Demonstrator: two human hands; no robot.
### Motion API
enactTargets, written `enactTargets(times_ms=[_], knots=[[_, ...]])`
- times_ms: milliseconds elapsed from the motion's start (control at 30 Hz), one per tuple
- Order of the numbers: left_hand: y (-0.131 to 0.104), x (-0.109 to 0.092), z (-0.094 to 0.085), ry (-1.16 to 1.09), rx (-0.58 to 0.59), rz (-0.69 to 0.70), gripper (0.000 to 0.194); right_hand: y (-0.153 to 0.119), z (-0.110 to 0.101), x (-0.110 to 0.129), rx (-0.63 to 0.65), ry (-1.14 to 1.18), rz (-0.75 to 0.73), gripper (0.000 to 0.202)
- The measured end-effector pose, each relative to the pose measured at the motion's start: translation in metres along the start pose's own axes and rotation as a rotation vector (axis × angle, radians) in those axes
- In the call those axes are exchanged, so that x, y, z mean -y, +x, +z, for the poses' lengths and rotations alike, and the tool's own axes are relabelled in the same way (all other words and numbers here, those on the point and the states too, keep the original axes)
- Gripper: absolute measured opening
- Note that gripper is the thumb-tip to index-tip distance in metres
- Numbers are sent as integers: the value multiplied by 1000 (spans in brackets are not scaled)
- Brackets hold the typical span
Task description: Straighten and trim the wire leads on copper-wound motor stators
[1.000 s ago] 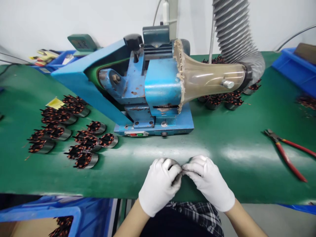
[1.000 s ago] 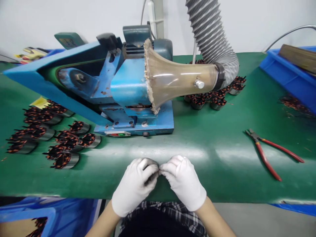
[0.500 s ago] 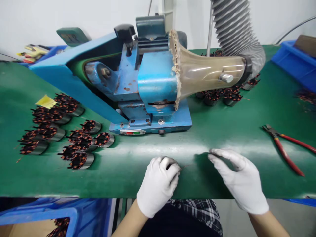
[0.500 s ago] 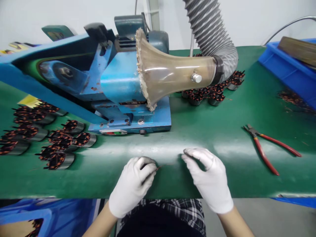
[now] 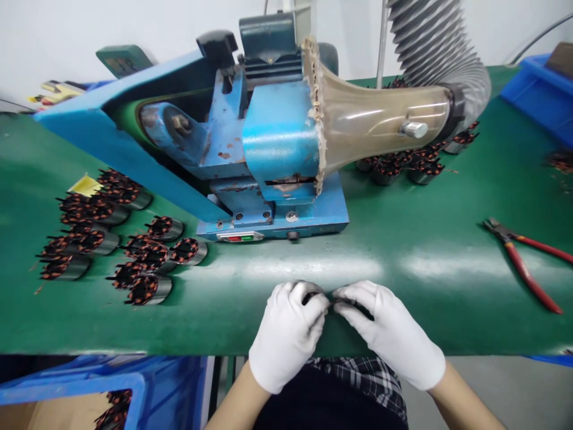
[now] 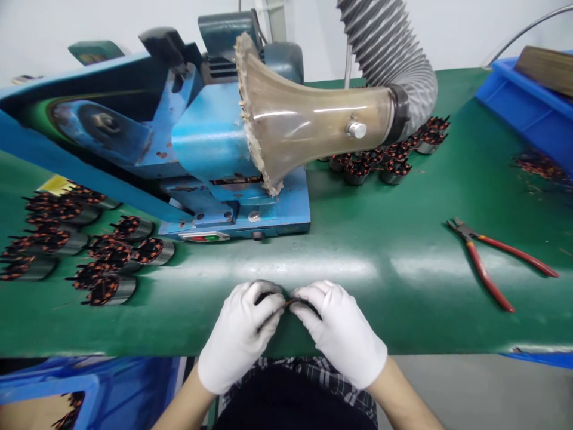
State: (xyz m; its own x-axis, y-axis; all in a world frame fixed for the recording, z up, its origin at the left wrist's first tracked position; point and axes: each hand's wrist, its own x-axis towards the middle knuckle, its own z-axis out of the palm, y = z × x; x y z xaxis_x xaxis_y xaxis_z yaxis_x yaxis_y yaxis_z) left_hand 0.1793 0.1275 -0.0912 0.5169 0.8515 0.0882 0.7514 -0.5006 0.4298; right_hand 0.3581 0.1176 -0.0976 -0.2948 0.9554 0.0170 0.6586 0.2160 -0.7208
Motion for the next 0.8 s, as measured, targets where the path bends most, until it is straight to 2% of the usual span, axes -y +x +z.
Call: enactTargets(times_ms=[100, 200, 267, 333, 367, 400, 500, 567, 667, 800], knots=[[1, 0, 0, 5, 7, -2, 14, 5, 2, 4, 19, 112, 69, 13], [1, 0, 0, 13, 17, -12, 15, 7, -5, -2, -32, 291, 189, 16], [1, 1, 1, 14, 8, -7, 16, 6, -14, -10, -172, 394, 280, 15], [1, 1, 2, 12, -3, 5, 16, 3, -22, -13, -368, 406, 299, 10], [0, 1, 2, 14, -3, 9, 17, 1, -24, -12, -424, 368, 250, 7], [0, 1, 2, 17, -1, 9, 16, 1, -25, -10, -429, 298, 155, 7], [0, 1, 2, 19, 4, 0, 15, 4, -16, 3, -213, -58, -257, 14], [0, 1, 1, 11, -2, -7, 15, 9, -7, 9, -99, -293, -464, 26], [0, -1, 2, 1, 3, -20, 16, 16, 2, 10, -31, -469, -571, 31], [-3, -1, -2, -97, -8, -33, 19, 15, 6, 2, -27, -498, -542, 32]])
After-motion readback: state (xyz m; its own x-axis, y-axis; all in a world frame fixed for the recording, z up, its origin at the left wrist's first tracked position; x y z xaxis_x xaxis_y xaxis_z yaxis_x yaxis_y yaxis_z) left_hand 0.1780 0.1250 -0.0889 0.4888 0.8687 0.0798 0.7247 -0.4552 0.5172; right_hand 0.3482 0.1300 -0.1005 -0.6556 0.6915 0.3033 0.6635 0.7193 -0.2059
